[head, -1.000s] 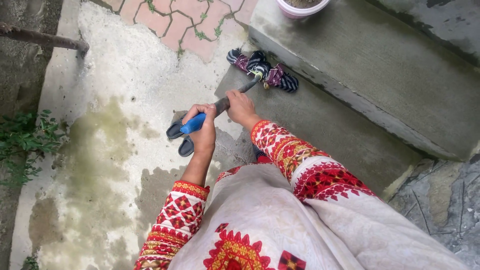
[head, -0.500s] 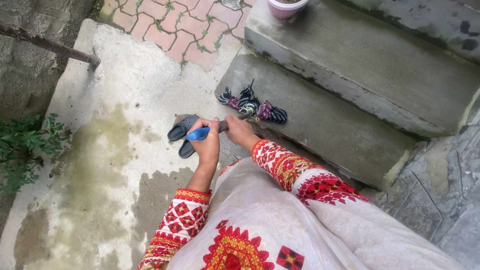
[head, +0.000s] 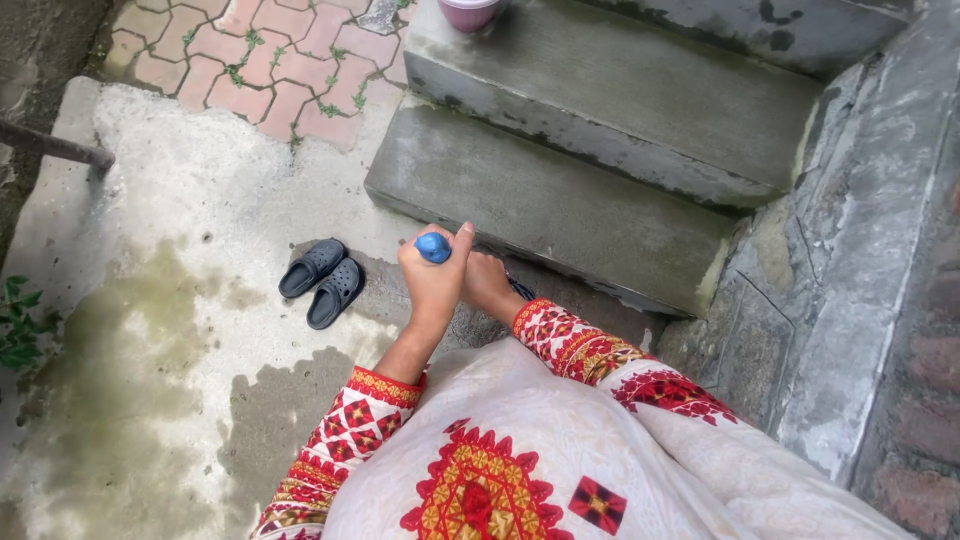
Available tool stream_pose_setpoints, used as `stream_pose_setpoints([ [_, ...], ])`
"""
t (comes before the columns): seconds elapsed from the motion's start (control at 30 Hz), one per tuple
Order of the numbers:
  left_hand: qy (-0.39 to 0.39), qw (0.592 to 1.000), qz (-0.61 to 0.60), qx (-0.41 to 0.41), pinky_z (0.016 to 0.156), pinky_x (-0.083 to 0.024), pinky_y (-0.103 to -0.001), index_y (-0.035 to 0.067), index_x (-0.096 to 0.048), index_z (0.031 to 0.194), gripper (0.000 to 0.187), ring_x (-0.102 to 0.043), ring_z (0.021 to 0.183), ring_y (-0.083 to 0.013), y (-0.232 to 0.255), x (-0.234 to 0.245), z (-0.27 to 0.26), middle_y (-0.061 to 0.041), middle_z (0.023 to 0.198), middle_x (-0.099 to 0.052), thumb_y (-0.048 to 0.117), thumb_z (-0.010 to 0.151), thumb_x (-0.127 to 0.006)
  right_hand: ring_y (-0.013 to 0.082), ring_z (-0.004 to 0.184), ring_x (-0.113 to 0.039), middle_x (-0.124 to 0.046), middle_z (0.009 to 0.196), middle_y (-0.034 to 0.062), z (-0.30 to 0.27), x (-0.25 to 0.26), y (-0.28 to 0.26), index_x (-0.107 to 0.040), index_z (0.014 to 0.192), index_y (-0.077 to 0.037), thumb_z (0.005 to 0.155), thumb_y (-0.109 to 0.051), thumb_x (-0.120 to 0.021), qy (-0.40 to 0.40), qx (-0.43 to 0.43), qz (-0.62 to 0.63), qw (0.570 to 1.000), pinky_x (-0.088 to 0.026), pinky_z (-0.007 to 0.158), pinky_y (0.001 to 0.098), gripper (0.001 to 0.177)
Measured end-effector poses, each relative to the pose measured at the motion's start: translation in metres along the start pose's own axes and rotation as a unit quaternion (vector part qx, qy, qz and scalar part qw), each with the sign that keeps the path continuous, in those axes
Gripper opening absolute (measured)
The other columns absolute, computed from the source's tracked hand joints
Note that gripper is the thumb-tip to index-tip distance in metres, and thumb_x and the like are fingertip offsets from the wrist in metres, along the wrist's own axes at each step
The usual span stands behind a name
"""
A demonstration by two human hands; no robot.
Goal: Mopping concrete outdoor steps and the surrounding floor area.
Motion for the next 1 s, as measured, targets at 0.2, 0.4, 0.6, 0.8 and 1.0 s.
stream_pose_setpoints([
  [0.2, -0.081, 0.995, -0.056, -0.028, 0.057, -0.042, -0.028, 0.004, -0.054, 0.069, 0.039, -0.044, 0.063, -0.0058, 0.086, -0.073, -0.007, 0.002, 0.064, -0.051, 0.019, 0.091, -0.084, 0.0371, 0.09, -0.073, -0.075, 0.094, 0.0183, -0.025, 0.107, 0.018, -0.067, 0.099, -0.004, 0.091, -0.039, -0.063, 0.179, 0.056, 0.183, 0.965, -0.054, 0.076, 0.0505, 0.036],
  [0.4, -0.101, 0.971, -0.037, -0.211, 0.071, -0.046, -0.037, 0.006, -0.057, 0.08, 0.035, -0.061, 0.074, -0.021, 0.151, -0.148, -0.016, -0.006, 0.08, -0.062, 0.025, 0.089, -0.085, 0.0297, 0.093, -0.075, -0.074, 0.098, 0.0093, -0.018, 0.225, 0.064, -0.066, 0.105, -0.014, 0.103, -0.036, -0.054, 0.199, 0.175, 0.275, 0.924, -0.057, 0.084, 0.0418, 0.025],
  [0.6, -0.152, 0.953, -0.007, -0.262, 0.081, -0.046, -0.041, 0.006, -0.059, 0.091, 0.032, -0.062, 0.088, -0.0259, 0.134, -0.259, -0.009, -0.007, 0.088, -0.064, 0.026, 0.09, -0.083, 0.0376, 0.098, -0.07, -0.072, 0.107, 0.0102, 0.024, 0.317, 0.186, -0.064, 0.114, -0.014, 0.089, -0.034, -0.063, 0.244, 0.118, 0.011, 0.962, -0.056, 0.078, 0.0472, 0.032],
  [0.8, -0.234, 0.947, -0.004, -0.22, 0.083, -0.051, -0.041, 0.005, -0.063, 0.093, 0.029, -0.066, 0.09, -0.029, 0.091, -0.35, 0.012, -0.008, 0.094, -0.069, 0.026, 0.089, -0.082, 0.0413, 0.102, -0.068, -0.069, 0.121, 0.0133, 0.037, 0.338, 0.297, -0.063, 0.116, -0.012, 0.088, -0.042, -0.069, 0.243, 0.079, -0.026, 0.966, -0.056, 0.083, 0.0496, 0.042],
  [1.0, -0.31, 0.926, 0.012, -0.215, 0.083, -0.053, -0.04, 0.004, -0.063, 0.088, 0.028, -0.067, 0.088, -0.0307, 0.08, -0.368, 0.005, -0.011, 0.091, -0.068, 0.024, 0.085, -0.083, 0.0402, 0.119, -0.062, -0.065, 0.133, 0.0165, 0.028, 0.297, 0.349, -0.065, 0.122, -0.011, 0.087, -0.035, -0.07, 0.289, 0.09, 0.004, 0.953, -0.05, 0.099, 0.0478, 0.043],
])
Point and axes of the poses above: each hand's wrist, its own z-axis towards the middle knuckle, its own x-axis out of the back of the hand, y = z × x, the point moved 1 cm from there along z, towards the middle knuckle
